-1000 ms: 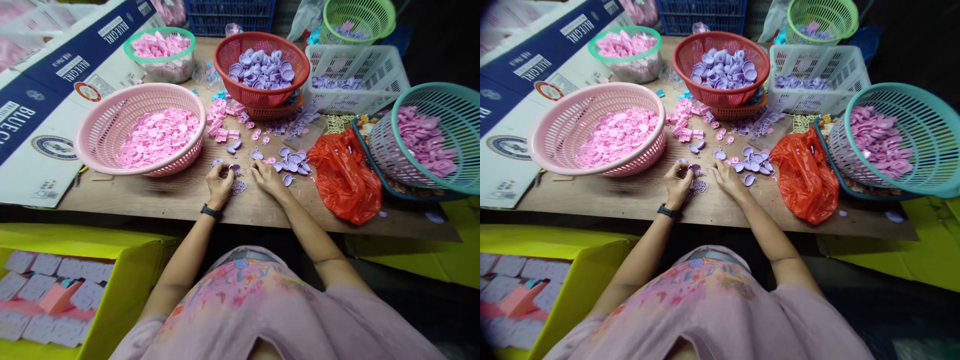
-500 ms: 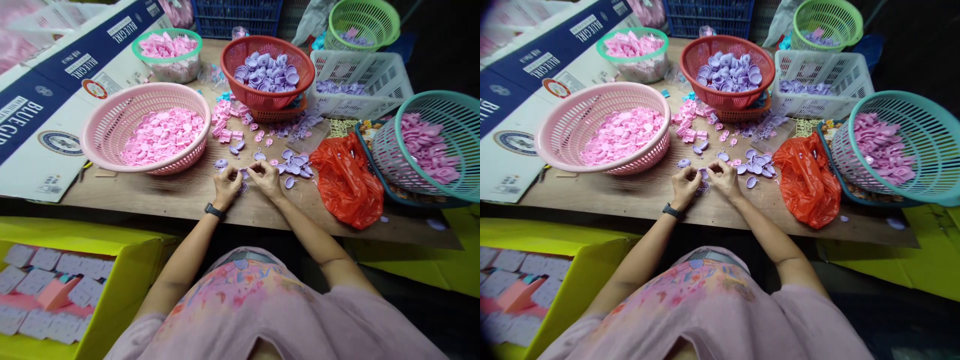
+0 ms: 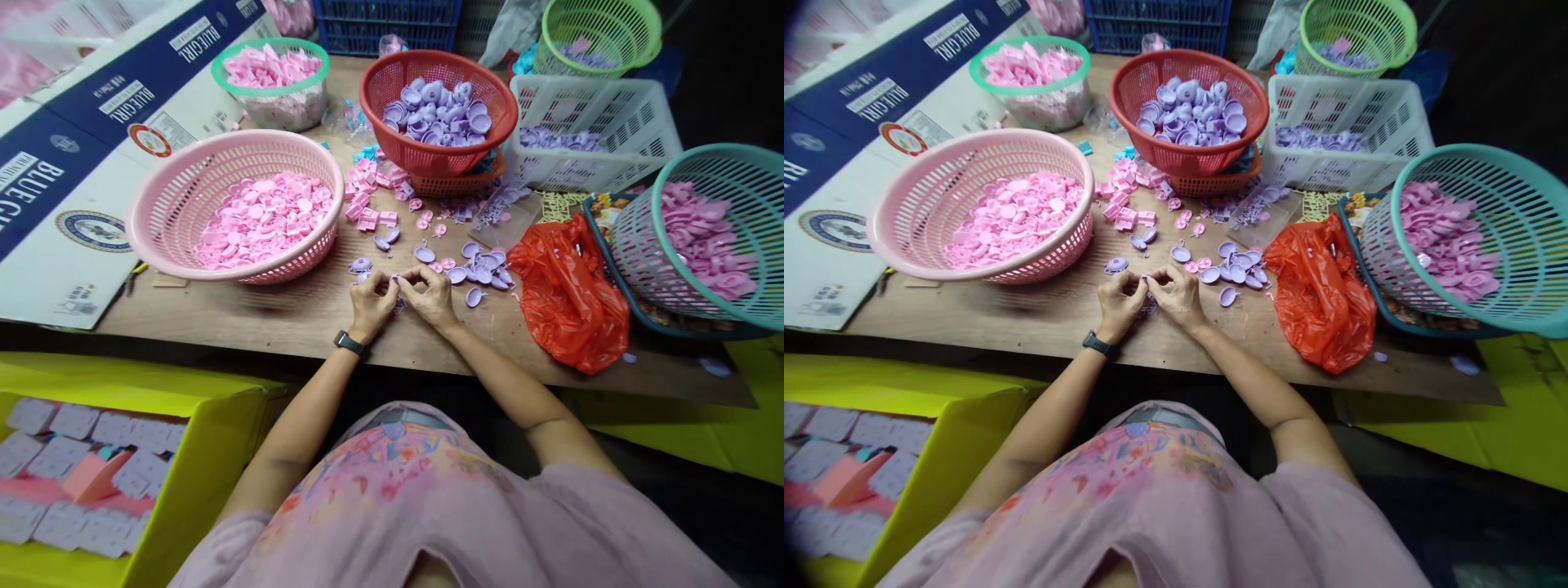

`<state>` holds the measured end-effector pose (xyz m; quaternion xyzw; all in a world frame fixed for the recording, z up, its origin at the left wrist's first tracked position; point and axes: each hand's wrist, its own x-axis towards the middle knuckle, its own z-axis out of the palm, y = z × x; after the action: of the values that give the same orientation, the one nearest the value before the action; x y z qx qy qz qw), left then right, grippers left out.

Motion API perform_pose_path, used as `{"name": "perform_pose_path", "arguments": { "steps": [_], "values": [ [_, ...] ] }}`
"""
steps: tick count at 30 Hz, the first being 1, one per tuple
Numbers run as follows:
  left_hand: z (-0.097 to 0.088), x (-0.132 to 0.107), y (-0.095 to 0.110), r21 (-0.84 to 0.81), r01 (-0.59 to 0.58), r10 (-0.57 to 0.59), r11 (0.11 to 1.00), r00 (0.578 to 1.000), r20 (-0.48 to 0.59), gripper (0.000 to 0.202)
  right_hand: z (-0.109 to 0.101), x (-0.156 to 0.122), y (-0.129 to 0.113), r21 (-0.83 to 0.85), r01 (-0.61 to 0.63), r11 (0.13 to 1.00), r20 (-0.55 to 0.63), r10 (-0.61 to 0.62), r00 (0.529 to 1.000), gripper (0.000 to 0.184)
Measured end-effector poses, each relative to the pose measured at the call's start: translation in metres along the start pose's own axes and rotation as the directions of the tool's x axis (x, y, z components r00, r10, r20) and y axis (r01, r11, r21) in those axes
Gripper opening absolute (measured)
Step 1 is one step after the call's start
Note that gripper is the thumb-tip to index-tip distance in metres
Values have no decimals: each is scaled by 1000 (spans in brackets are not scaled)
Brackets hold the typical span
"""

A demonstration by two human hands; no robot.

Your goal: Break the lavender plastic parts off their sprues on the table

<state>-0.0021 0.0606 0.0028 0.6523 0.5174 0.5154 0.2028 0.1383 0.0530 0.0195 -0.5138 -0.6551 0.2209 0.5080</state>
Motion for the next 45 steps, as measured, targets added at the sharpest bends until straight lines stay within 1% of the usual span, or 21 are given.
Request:
{"name": "perform_pose_path", "arguments": {
  "steps": [3,7,11,17,22,24,26,29,32,37,40,43,45],
  "values": [
    [0,0,0,10,-5,5,1000,1000,1,19,0,0,0,-1,-20,1000,6,20,1000,15],
    [0,-1,-3,87,-72,70,994,997,23,21,0,0,-1,2,-43,999,18,43,999,15],
    [2,-2,-8,160,-116,112,980,993,33,21,0,-1,-1,10,-35,999,16,35,999,14],
    [4,-2,-11,194,-175,167,965,984,57,20,0,-1,1,-19,-17,1000,9,17,1000,15],
    [4,-3,-11,222,-217,208,951,976,63,21,2,-1,4,65,-69,995,-3,70,998,15],
    [4,-3,-12,239,-252,238,938,967,86,19,3,0,6,98,-101,990,9,100,995,15],
    [3,-3,-13,261,-286,258,922,957,135,19,3,0,8,112,-123,986,21,122,992,15],
    [2,-4,-12,290,-346,293,892,933,211,19,1,2,10,114,-127,985,37,123,992,14],
    [0,-5,-11,298,-388,323,872,914,244,21,-1,3,11,120,-129,984,63,122,991,14],
    [0,-6,-9,284,-358,286,889,921,265,19,-2,5,12,126,-143,982,84,133,988,14],
    [2,-5,-8,273,-329,268,904,934,237,20,-5,9,11,138,-148,979,104,135,985,14],
    [3,-5,-5,243,-306,259,921,944,206,15,-11,13,9,122,-107,987,117,92,989,12],
    [3,-4,-5,213,-311,266,926,940,213,14,-18,17,9,81,-72,994,75,66,995,10]
  ]
}}
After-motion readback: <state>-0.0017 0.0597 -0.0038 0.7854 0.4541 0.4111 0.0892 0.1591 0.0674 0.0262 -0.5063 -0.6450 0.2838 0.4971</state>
